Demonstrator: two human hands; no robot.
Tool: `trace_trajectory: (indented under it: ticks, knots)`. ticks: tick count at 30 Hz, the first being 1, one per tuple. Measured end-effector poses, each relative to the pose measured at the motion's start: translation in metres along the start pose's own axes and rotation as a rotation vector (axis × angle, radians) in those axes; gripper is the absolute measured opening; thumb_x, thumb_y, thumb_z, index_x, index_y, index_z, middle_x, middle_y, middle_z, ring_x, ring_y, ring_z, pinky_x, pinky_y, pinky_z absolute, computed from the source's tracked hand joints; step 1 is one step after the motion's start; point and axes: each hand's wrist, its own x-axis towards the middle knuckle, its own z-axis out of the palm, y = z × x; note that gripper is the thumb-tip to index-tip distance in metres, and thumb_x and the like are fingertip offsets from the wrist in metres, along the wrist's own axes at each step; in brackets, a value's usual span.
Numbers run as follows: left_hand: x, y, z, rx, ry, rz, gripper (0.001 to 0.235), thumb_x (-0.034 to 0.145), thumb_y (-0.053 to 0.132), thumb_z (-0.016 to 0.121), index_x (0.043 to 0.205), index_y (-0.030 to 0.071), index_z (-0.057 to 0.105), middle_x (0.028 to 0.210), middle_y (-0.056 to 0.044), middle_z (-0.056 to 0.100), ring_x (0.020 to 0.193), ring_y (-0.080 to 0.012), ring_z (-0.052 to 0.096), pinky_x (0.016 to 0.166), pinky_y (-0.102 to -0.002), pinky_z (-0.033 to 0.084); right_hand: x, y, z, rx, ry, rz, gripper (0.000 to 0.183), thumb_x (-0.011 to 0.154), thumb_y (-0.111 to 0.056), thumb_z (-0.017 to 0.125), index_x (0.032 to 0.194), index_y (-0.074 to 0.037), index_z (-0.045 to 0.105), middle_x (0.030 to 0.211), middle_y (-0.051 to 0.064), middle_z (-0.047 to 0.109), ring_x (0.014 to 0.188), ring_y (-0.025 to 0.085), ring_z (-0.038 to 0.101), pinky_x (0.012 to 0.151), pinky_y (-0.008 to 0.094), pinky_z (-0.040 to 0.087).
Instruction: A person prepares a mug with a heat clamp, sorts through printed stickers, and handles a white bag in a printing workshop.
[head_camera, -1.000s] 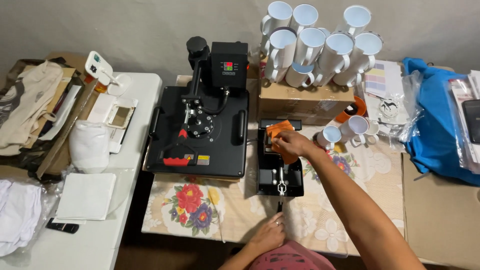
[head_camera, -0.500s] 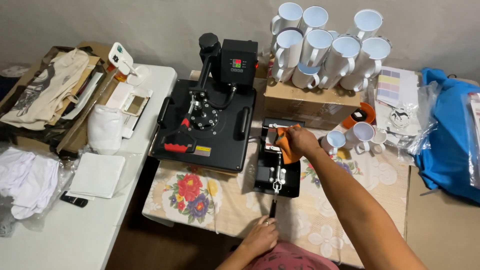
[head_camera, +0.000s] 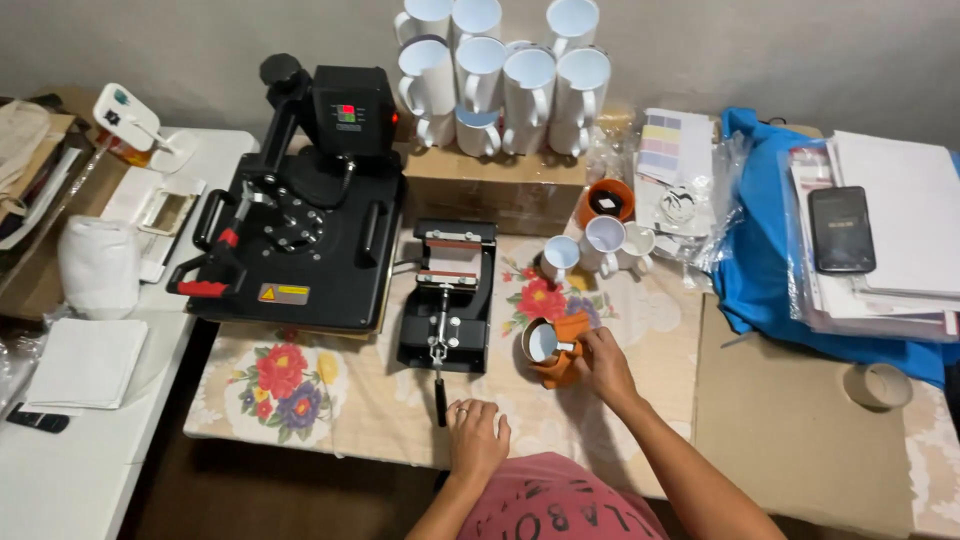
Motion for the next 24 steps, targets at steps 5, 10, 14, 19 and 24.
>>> trace_trajectory:
  ticks: [5,10,14,19,24]
  knots:
    - [0.048,0.048,0.024,-0.139,-0.212,-0.055,0.042,0.1,0.021,0.074,0.139,0.006,0.072,0.132,-0.018,0.067,0.124,-0.0413,0.068,0.102,-0.055,0.057,-0.046,0.041,-0.014,-0.075,0.013,0.096,0.041,0.095,-0.015,0.077,0.135,-0.013,0.072,0.124,0.008,0.067,0.116,0.031,0.074,0.098,0.042,0.063]
    - [0.103,0.079,0.042,-0.182,-0.387,-0.083,0.064,0.097,0.008,0.069,0.16,0.006,0.058,0.157,-0.027,0.052,0.146,-0.0526,0.059,0.117,-0.061,0.054,-0.065,0.063,-0.022,0.053,0.06,0.253,0.041,0.094,-0.01,0.082,0.133,-0.012,0.071,0.123,0.012,0.067,0.123,0.037,0.077,0.101,0.038,0.072]
    - [0.126,0.105,0.024,-0.121,-0.439,-0.041,0.08,0.097,0.003,0.067,0.172,0.008,0.04,0.152,-0.03,0.053,0.136,-0.0556,0.064,0.11,-0.062,0.057,-0.08,0.071,-0.032,0.161,0.111,0.293,0.043,0.091,-0.01,0.091,0.129,-0.005,0.072,0.122,0.018,0.068,0.125,0.044,0.075,0.099,0.041,0.073]
    - [0.132,0.081,0.077,0.028,-0.645,0.088,0.076,0.105,0.018,0.065,0.176,0.022,0.039,0.137,-0.022,0.066,0.125,-0.048,0.072,0.105,-0.056,0.057,-0.101,0.093,-0.034,0.17,0.156,0.33,0.046,0.082,-0.022,0.102,0.116,-0.008,0.075,0.115,0.015,0.069,0.121,0.044,0.077,0.098,0.043,0.073]
    - [0.127,0.054,0.101,0.069,-0.539,-0.094,0.031,0.107,0.018,0.06,0.136,0.008,0.061,0.122,-0.016,0.067,0.118,-0.0413,0.071,0.099,-0.053,0.057,-0.126,0.113,-0.039,0.199,0.24,0.367,0.044,0.083,-0.015,0.102,0.115,-0.007,0.073,0.112,0.018,0.07,0.12,0.048,0.076,0.097,0.051,0.071]
